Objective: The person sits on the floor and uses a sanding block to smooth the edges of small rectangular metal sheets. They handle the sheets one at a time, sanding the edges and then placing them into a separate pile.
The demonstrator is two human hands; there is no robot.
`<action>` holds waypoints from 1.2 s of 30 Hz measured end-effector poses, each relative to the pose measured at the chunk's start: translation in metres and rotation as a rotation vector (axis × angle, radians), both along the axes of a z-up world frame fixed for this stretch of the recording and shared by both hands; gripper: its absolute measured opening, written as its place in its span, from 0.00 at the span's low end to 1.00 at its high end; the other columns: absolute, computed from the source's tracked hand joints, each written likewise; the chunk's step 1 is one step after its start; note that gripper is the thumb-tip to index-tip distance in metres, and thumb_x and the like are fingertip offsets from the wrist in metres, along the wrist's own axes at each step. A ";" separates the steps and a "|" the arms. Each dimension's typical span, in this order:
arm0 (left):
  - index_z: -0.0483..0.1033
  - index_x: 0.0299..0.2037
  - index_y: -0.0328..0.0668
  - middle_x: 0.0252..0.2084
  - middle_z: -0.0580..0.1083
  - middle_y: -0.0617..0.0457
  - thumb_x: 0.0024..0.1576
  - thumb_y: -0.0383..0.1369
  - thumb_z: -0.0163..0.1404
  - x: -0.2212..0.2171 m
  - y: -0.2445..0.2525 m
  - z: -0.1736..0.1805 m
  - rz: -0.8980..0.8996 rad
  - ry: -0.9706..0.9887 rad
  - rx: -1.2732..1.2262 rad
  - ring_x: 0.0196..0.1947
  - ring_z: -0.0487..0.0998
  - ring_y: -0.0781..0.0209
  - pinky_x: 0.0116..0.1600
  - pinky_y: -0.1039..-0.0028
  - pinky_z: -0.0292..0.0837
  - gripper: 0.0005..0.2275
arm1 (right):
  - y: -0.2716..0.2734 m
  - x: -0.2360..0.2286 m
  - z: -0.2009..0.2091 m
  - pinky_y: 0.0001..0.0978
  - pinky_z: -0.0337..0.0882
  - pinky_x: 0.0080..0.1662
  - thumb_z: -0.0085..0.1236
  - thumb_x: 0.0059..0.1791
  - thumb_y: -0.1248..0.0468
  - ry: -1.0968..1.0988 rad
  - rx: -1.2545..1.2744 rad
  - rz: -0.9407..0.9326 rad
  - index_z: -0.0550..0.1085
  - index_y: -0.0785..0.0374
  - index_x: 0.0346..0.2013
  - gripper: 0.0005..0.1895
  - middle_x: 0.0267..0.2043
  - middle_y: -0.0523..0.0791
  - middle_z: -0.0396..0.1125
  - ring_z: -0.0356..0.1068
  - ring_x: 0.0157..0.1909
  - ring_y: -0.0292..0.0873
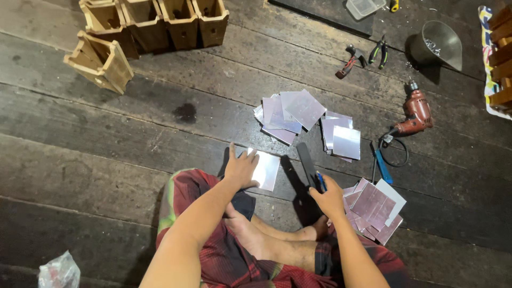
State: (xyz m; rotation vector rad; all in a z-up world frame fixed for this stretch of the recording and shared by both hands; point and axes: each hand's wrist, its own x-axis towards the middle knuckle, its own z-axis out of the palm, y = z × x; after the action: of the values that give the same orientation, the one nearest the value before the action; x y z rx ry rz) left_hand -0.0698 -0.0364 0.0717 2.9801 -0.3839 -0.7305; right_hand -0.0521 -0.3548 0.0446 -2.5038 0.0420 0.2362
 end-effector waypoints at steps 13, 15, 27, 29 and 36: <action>0.64 0.69 0.51 0.72 0.62 0.46 0.53 0.63 0.52 0.007 -0.007 -0.036 0.034 -0.075 -0.015 0.68 0.65 0.47 0.68 0.20 0.45 0.38 | 0.058 0.015 -0.039 0.49 0.74 0.57 0.58 0.48 0.49 0.106 -0.364 0.381 0.71 0.43 0.63 0.27 0.61 0.47 0.68 0.72 0.59 0.54; 0.69 0.63 0.51 0.61 0.67 0.49 0.51 0.65 0.53 0.009 -0.008 -0.059 0.053 -0.154 -0.001 0.57 0.70 0.52 0.63 0.30 0.58 0.36 | 0.060 0.017 -0.047 0.49 0.76 0.54 0.56 0.49 0.50 0.080 -0.435 0.445 0.71 0.41 0.62 0.25 0.61 0.45 0.67 0.74 0.56 0.55; 0.66 0.49 0.48 0.41 0.66 0.55 0.40 0.63 0.61 0.007 -0.013 -0.093 0.123 -0.335 -0.037 0.40 0.75 0.53 0.46 0.50 0.68 0.36 | 0.105 0.040 -0.040 0.54 0.78 0.50 0.47 0.53 0.60 -0.034 -0.451 0.649 0.72 0.39 0.61 0.21 0.63 0.41 0.63 0.72 0.58 0.54; 0.67 0.50 0.48 0.41 0.65 0.55 0.37 0.65 0.61 0.006 -0.013 -0.101 0.134 -0.381 -0.017 0.40 0.74 0.54 0.44 0.51 0.67 0.38 | 0.107 0.047 -0.047 0.55 0.78 0.50 0.46 0.53 0.61 -0.034 -0.459 0.665 0.71 0.39 0.62 0.23 0.64 0.41 0.62 0.70 0.59 0.54; 0.66 0.60 0.50 0.49 0.66 0.52 0.36 0.66 0.60 0.007 -0.010 -0.086 0.215 -0.350 -0.007 0.46 0.70 0.53 0.45 0.50 0.66 0.44 | 0.113 0.054 -0.053 0.59 0.78 0.45 0.47 0.52 0.64 -0.081 -0.358 0.629 0.75 0.44 0.56 0.20 0.62 0.43 0.61 0.68 0.60 0.56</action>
State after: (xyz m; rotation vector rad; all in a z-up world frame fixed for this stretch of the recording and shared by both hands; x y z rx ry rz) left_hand -0.0625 -0.0462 -0.0147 3.0725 -0.0727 -0.1872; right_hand 0.0023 -0.2421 -0.0084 -2.8082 -0.8090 0.4085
